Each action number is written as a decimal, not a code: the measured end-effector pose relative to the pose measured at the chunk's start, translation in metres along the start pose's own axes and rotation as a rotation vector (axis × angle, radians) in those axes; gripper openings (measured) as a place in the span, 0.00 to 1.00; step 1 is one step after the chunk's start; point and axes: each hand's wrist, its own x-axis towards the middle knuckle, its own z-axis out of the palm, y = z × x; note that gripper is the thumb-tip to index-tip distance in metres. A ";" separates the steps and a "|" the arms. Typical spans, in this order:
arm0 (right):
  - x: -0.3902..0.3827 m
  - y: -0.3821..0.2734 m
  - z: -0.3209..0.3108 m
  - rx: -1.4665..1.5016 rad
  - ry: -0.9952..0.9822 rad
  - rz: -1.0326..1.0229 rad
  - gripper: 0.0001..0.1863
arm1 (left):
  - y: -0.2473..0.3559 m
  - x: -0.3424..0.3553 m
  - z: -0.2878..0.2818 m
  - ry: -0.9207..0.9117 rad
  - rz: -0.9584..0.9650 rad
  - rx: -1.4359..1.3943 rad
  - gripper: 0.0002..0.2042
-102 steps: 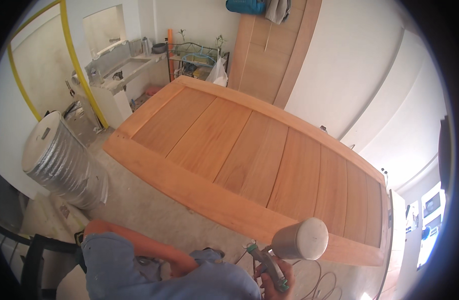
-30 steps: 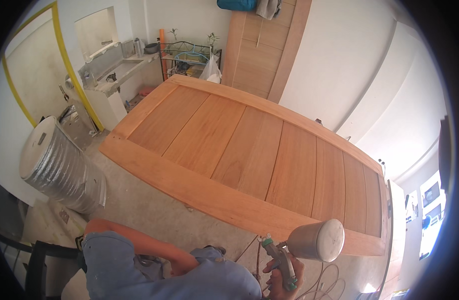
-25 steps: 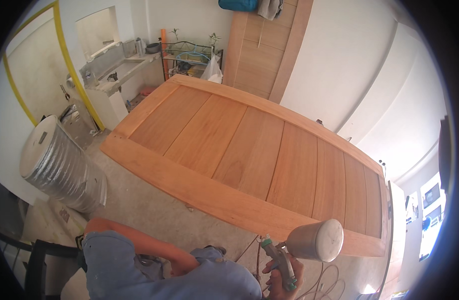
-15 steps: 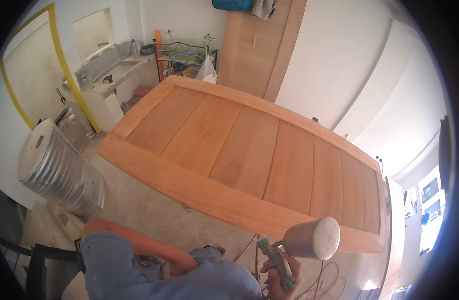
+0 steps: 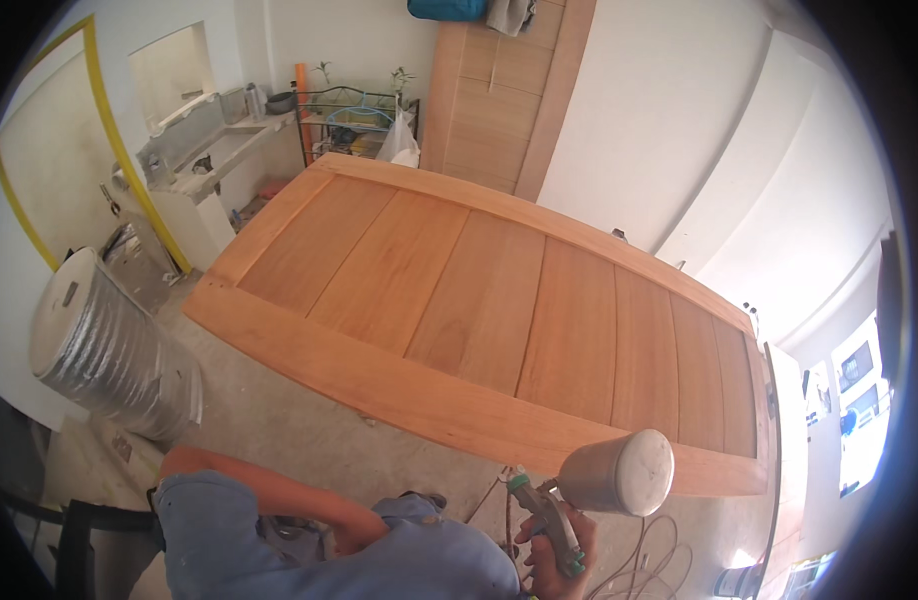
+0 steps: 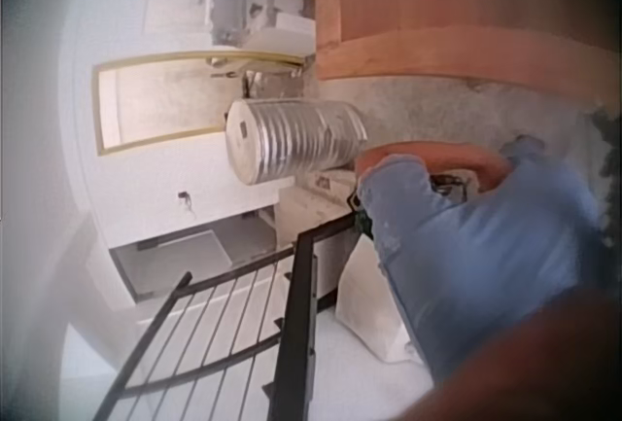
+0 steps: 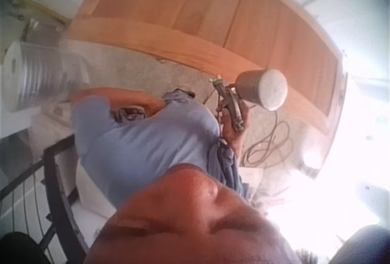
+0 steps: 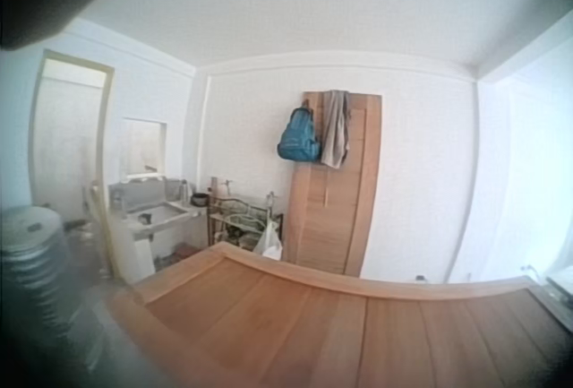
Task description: The person sprays a finish onto a large wooden door using a spray gun. They move the spray gun across the surface and occasionally touch the wood with their left hand to check the finish.
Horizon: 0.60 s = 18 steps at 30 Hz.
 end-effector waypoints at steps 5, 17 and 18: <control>0.001 0.001 -0.001 0.012 -0.036 0.033 0.25 | 0.001 0.000 -0.001 -0.007 -0.005 0.038 0.37; 0.007 -0.015 0.005 0.059 -0.100 0.064 0.24 | -0.006 -0.001 0.007 0.107 0.071 0.014 0.31; 0.007 -0.016 0.005 0.042 -0.101 0.064 0.24 | -0.005 -0.002 0.008 0.120 0.077 0.011 0.30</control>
